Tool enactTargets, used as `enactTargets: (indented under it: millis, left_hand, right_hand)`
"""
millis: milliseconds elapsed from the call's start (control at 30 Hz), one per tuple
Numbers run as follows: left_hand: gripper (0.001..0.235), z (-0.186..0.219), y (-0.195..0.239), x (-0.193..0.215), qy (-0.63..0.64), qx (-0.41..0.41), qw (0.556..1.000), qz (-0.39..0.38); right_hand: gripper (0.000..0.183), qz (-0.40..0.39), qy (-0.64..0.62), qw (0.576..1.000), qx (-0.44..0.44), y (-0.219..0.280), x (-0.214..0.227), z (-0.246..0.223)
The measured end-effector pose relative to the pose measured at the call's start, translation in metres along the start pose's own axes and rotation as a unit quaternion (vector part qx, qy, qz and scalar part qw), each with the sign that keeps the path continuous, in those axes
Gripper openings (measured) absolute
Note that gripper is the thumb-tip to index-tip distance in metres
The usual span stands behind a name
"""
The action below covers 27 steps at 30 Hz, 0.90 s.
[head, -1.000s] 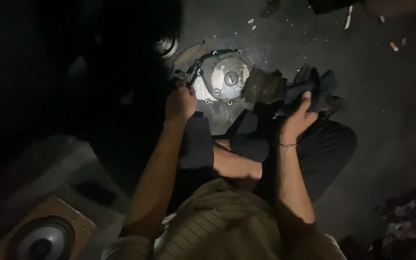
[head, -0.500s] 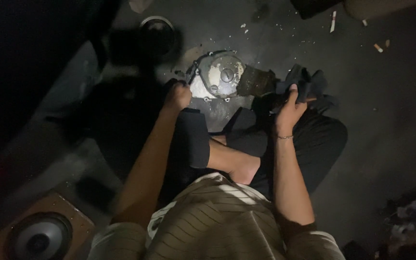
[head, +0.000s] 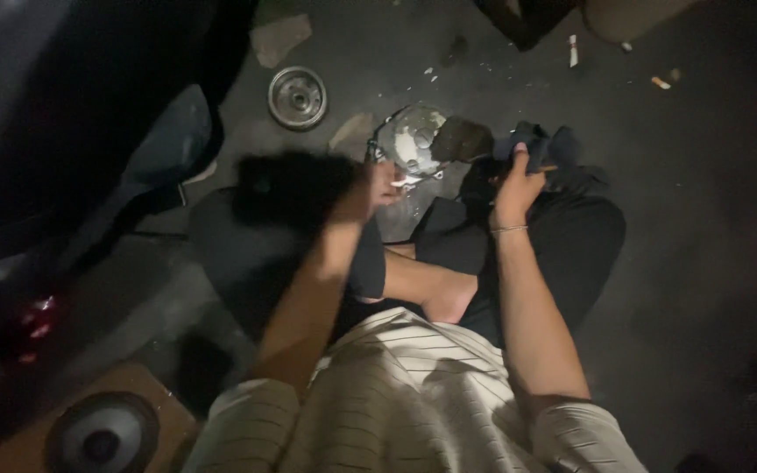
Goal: The person sits on the floor and wipes a circular metal part with a dark cloth. They hold the part with their left hand and scrub its surface with the cloth in their right hand, occasionally adjusting the part's position.
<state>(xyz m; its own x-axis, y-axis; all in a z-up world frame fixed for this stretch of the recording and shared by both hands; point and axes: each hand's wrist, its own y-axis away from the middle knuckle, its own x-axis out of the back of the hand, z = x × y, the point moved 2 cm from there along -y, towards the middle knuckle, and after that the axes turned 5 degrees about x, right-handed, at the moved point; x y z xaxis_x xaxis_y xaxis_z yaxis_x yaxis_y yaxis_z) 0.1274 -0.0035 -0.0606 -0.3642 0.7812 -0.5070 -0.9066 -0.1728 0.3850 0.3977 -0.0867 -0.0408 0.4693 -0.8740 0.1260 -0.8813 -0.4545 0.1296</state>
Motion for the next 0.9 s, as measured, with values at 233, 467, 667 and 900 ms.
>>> enactTargets:
  millis: [233, 467, 667, 900]
  left_hand:
    - [0.015, -0.088, -0.041, 0.003, -0.326, 0.062, 0.654, 0.680]
    - [0.059, -0.123, -0.033, 0.068, -0.161, 0.080, 0.725, 0.665]
    - [0.040, -0.107, -0.040, 0.072, -0.179, 0.065, 0.614, 0.766]
    - [0.028, -0.110, -0.039, 0.066, -0.224, 0.035, 0.586, 0.778]
  right_hand:
    - [0.039, -0.049, 0.061, 0.993, 0.093, 0.018, 0.013, -0.037]
    - [0.038, 0.000, 0.016, 1.000, 0.018, 0.011, 0.010, -0.027]
    - [0.040, -0.002, 0.014, 1.000, -0.013, 0.032, 0.004, -0.051]
    - [0.039, -0.009, 0.019, 1.000, -0.012, 0.019, 0.008, -0.034]
